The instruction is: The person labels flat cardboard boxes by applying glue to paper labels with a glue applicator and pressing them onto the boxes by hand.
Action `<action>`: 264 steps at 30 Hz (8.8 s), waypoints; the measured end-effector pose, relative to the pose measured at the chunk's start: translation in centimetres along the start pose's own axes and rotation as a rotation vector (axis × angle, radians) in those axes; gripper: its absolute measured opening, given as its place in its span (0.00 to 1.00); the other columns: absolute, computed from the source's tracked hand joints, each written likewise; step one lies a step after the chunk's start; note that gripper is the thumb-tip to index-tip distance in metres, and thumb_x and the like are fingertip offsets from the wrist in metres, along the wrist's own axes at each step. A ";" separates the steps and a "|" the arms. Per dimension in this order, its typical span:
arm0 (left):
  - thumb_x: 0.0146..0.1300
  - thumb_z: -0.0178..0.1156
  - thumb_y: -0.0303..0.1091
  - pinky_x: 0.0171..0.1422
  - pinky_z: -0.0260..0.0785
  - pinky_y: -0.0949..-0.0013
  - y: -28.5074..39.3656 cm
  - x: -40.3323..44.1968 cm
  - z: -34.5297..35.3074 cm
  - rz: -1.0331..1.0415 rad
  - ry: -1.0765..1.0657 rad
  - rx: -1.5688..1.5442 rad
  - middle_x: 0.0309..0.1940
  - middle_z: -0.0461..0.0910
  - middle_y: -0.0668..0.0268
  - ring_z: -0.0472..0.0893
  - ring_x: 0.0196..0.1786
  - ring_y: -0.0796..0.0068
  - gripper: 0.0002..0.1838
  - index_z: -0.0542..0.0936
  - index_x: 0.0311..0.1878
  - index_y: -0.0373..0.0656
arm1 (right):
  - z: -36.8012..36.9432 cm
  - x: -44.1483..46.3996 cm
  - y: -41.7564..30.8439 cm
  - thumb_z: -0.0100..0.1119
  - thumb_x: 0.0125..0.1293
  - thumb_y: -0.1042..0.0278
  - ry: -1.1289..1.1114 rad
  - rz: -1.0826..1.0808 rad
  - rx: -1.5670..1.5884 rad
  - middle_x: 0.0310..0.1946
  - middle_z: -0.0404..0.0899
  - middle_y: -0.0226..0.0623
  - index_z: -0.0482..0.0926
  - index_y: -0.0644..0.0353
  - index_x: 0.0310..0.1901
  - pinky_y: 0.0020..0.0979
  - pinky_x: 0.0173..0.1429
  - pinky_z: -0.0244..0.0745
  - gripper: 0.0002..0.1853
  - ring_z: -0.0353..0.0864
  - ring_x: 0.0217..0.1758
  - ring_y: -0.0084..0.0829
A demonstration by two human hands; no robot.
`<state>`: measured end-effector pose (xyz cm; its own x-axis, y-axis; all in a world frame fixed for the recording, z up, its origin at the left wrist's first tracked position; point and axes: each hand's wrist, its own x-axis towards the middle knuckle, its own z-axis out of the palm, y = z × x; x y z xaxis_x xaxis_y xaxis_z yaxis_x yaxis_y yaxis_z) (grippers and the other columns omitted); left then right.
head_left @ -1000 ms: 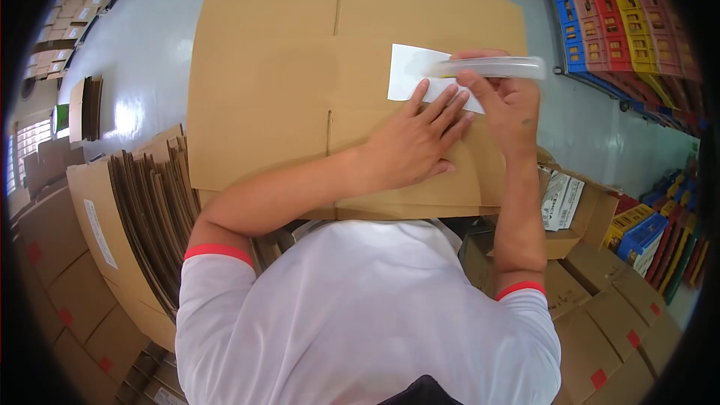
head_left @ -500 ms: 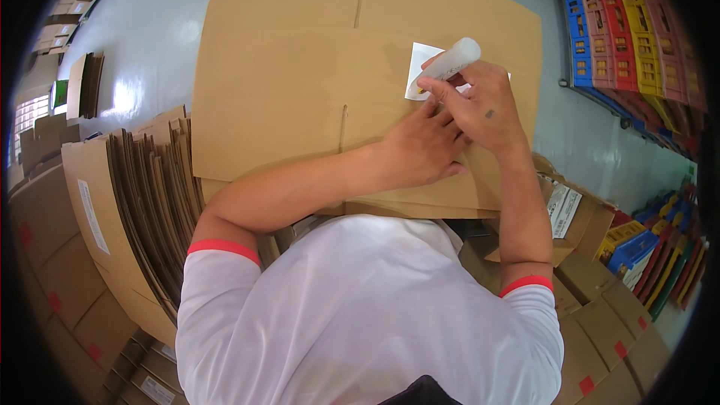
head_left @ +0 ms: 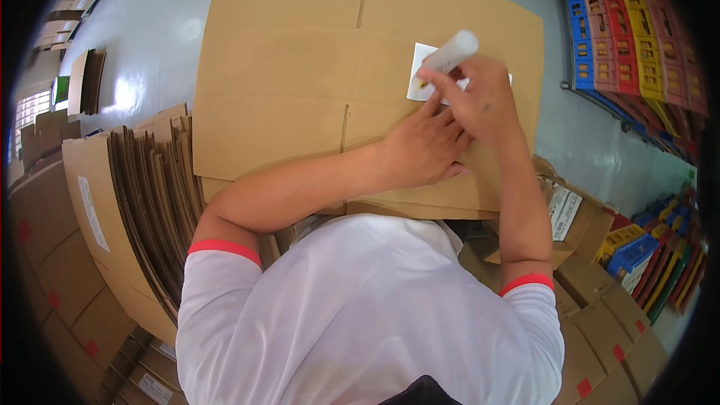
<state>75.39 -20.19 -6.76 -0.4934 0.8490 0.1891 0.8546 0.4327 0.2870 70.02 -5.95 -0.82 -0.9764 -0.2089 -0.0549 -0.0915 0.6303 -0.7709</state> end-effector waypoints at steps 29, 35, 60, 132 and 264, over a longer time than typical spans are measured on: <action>0.68 0.63 0.63 0.80 0.55 0.28 -0.1 2.6 -0.1 -0.062 0.039 0.047 0.72 0.70 0.54 0.64 0.80 0.56 0.39 0.76 0.68 0.37 | -4.3 -1.1 8.4 0.73 0.69 0.67 0.497 0.076 0.285 0.31 0.90 0.37 0.87 0.70 0.42 0.27 0.40 0.80 0.12 0.86 0.32 0.22; 0.69 0.63 0.61 0.80 0.55 0.30 0.1 2.9 -0.2 -0.058 0.030 0.050 0.73 0.70 0.56 0.65 0.80 0.57 0.37 0.76 0.68 0.38 | -7.5 -3.9 10.4 0.74 0.70 0.66 0.591 0.219 0.160 0.33 0.89 0.36 0.87 0.71 0.44 0.26 0.42 0.80 0.13 0.87 0.35 0.21; 0.68 0.67 0.31 0.60 0.76 0.60 -5.7 3.7 -1.9 -0.144 0.030 -0.172 0.54 0.79 0.60 0.79 0.57 0.56 0.11 0.82 0.51 0.40 | -6.0 -9.3 7.2 0.76 0.66 0.67 0.514 0.094 -0.008 0.29 0.89 0.41 0.88 0.71 0.41 0.28 0.37 0.77 0.12 0.84 0.30 0.24; 0.74 0.63 0.25 0.62 0.78 0.70 -5.9 5.3 -9.5 -0.286 1.165 -1.388 0.51 0.83 0.64 0.84 0.54 0.76 0.13 0.77 0.58 0.33 | 0.1 -4.0 0.6 0.74 0.69 0.60 0.588 0.155 1.027 0.31 0.78 0.27 0.81 0.61 0.45 0.24 0.30 0.65 0.15 0.71 0.24 0.17; 0.72 0.67 0.44 0.40 0.73 0.69 -16.1 -20.6 -15.2 -1.385 0.733 -0.297 0.34 0.79 0.66 0.77 0.33 0.76 0.28 0.79 0.70 0.40 | -4.6 -10.8 12.6 0.58 0.78 0.55 0.836 0.037 0.551 0.41 0.84 0.44 0.70 0.68 0.67 0.35 0.52 0.74 0.27 0.81 0.43 0.30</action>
<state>69.34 -49.24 -0.98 -0.8702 -0.4927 0.0038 -0.3170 0.5658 0.7612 78.52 7.63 -7.02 -0.8203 0.5296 0.2157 -0.1615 0.1473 -0.9758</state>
